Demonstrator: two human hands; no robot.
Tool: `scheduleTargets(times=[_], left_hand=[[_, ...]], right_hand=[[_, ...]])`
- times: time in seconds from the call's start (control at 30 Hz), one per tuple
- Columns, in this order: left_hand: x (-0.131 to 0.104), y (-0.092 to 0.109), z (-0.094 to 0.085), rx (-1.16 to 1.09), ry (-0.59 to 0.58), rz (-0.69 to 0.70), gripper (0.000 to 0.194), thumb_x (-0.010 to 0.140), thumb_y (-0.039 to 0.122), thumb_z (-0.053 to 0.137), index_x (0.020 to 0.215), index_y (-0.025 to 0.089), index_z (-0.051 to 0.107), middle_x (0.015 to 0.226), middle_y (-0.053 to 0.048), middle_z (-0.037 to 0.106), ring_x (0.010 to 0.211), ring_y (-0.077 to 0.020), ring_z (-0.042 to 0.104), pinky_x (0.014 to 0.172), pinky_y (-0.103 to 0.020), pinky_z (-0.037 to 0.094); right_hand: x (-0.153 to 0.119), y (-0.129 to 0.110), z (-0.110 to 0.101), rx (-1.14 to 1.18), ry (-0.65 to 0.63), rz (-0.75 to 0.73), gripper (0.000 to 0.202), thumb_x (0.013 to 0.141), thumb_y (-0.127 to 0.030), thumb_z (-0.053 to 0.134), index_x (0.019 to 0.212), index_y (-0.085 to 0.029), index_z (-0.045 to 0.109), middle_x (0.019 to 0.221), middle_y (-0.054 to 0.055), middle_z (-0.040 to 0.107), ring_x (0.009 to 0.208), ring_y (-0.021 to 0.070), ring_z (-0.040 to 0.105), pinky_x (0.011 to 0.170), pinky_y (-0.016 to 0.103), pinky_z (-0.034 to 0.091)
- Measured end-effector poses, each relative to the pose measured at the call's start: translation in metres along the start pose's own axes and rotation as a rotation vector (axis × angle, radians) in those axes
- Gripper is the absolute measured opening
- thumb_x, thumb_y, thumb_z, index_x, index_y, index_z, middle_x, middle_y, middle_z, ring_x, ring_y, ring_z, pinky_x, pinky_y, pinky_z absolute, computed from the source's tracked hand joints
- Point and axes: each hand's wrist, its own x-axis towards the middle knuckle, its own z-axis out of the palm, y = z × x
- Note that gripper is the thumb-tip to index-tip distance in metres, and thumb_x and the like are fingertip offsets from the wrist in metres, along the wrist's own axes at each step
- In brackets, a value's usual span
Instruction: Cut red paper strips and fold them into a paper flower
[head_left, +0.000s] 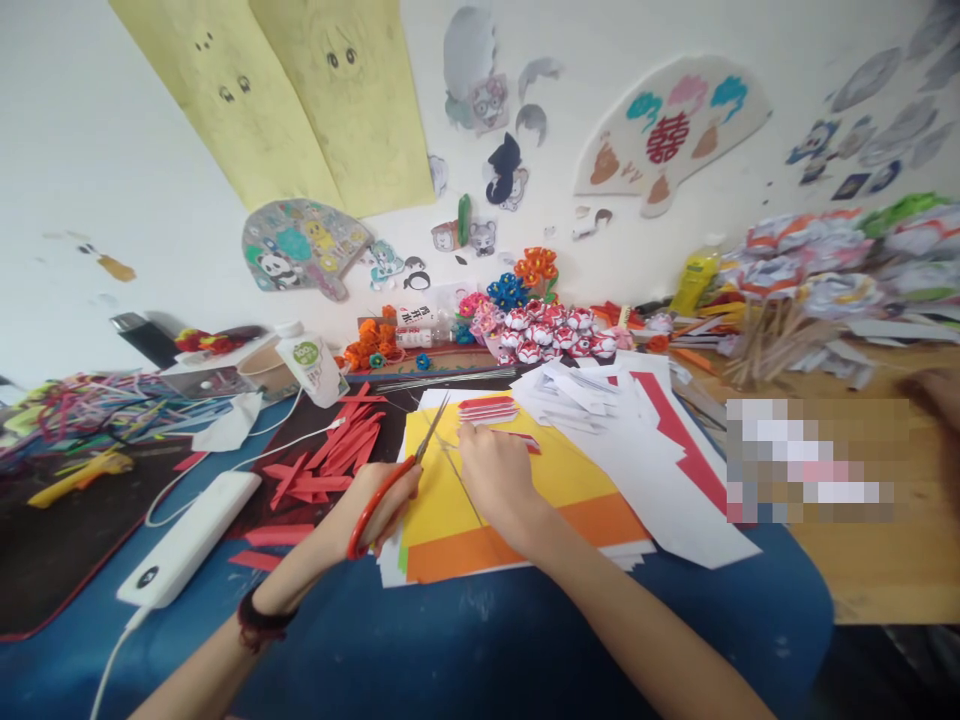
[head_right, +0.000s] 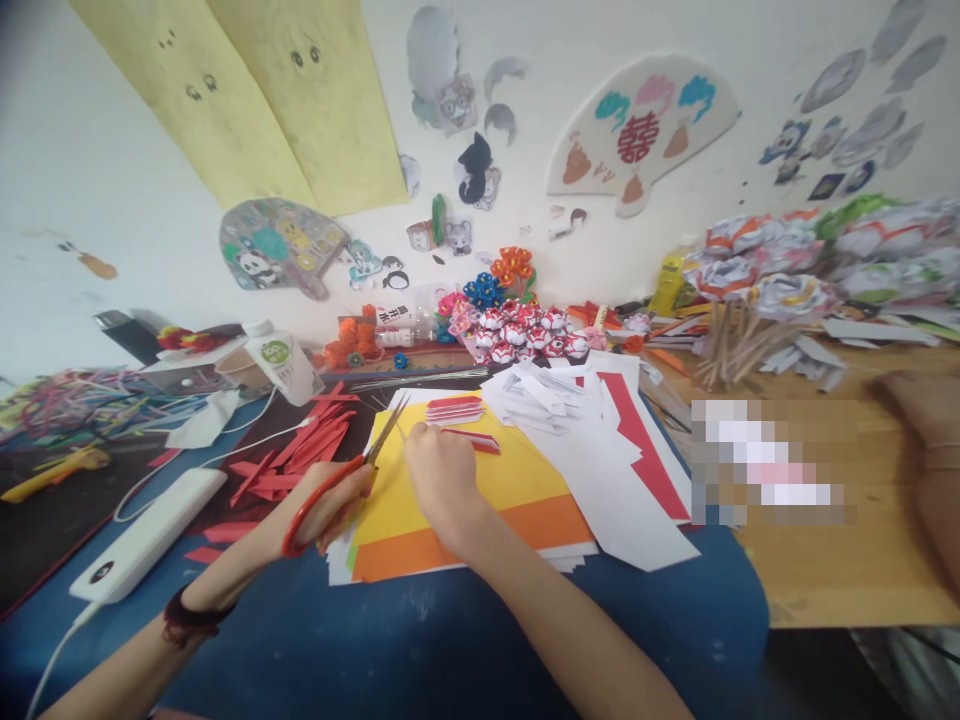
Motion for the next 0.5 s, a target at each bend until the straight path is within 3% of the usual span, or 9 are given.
scheduleTargets(times=[0.5], left_hand=[[-0.014,0.007,0.009,-0.085,0.043,-0.072,0.051,0.093,0.066,0.043,0.075,0.020,0.053,0.043,0.001,0.054,0.037,-0.0122,0.050,0.040,-0.021,0.038]], right_hand=[[-0.007,0.008,0.004,0.027,0.092,-0.099,0.020,0.094,-0.009,0.044,0.104,-0.016,0.059,0.085,0.009,0.072,0.078,0.0254,0.073,0.062,0.031,0.052]])
